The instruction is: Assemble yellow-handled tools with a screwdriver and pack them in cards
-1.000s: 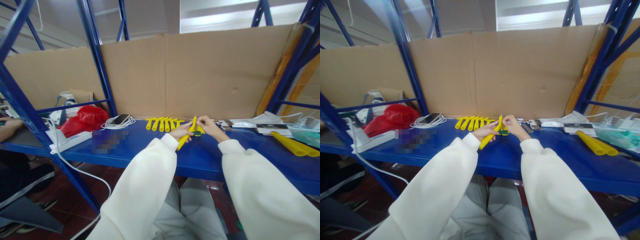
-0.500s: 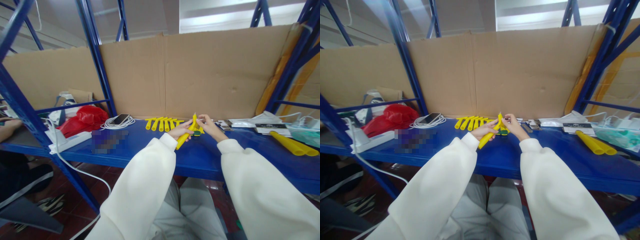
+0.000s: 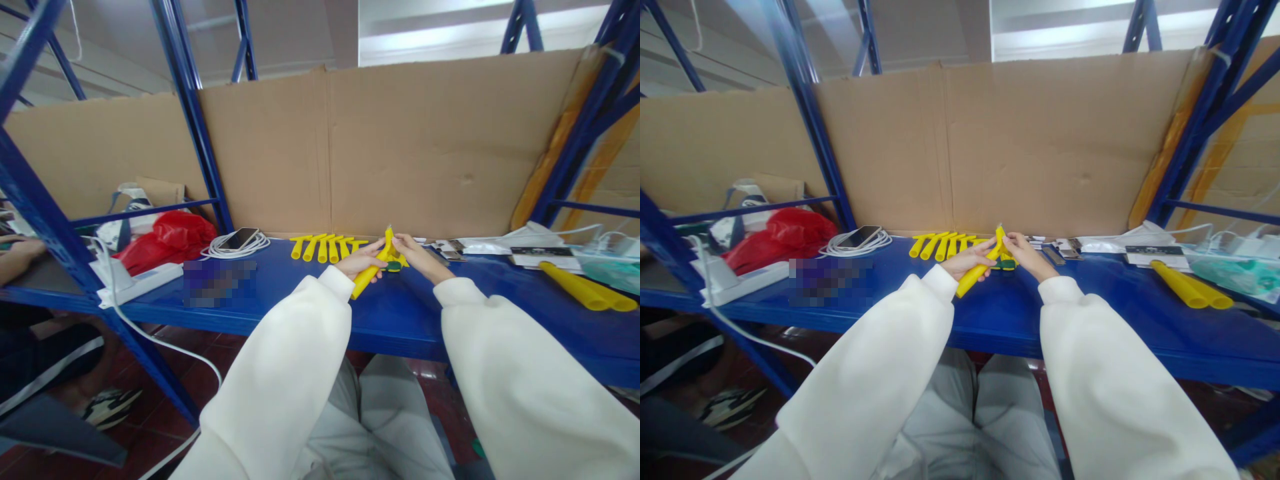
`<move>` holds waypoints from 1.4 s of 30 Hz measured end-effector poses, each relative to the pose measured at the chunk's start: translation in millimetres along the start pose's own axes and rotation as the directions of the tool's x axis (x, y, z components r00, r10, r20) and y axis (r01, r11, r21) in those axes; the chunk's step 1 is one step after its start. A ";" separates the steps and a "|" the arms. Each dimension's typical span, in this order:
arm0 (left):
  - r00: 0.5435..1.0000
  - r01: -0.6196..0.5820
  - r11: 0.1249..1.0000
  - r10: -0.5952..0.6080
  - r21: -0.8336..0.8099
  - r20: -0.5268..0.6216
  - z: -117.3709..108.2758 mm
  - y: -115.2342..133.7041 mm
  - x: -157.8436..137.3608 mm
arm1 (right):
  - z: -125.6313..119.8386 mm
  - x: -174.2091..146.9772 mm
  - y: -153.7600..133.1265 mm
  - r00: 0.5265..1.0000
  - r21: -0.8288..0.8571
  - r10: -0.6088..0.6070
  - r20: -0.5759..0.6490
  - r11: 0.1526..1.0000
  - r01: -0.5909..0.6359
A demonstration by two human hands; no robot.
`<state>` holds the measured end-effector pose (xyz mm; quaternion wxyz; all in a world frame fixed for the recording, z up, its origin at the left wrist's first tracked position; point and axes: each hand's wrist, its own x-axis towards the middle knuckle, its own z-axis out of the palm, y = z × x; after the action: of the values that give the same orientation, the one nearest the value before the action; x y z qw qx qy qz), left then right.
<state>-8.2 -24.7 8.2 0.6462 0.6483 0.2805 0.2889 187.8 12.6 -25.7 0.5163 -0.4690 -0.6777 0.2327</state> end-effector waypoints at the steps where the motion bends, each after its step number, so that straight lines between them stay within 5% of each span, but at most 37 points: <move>1: 1.000 0.004 1.000 -0.004 0.002 0.001 -0.1 -0.2 0.1 | 0.8 -1.1 -1.9 1.000 0.002 0.014 0.020 1.000 -0.014; 8: 1.000 0.008 1.000 -0.009 0.025 0.013 -1.8 -1.5 1.1 | 1.5 -6.6 -9.5 0.989 0.004 0.006 0.146 1.000 -0.006; 42: 0.997 0.014 0.996 -0.020 -0.087 -0.075 2.5 1.5 0.3 | 0.1 -1.0 -2.2 0.996 -0.205 -0.086 0.036 0.975 0.091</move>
<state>-6.1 -26.1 9.7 0.6649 0.6061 0.2974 0.3196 186.9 10.8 -24.5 0.4655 -0.4862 -0.7253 0.1442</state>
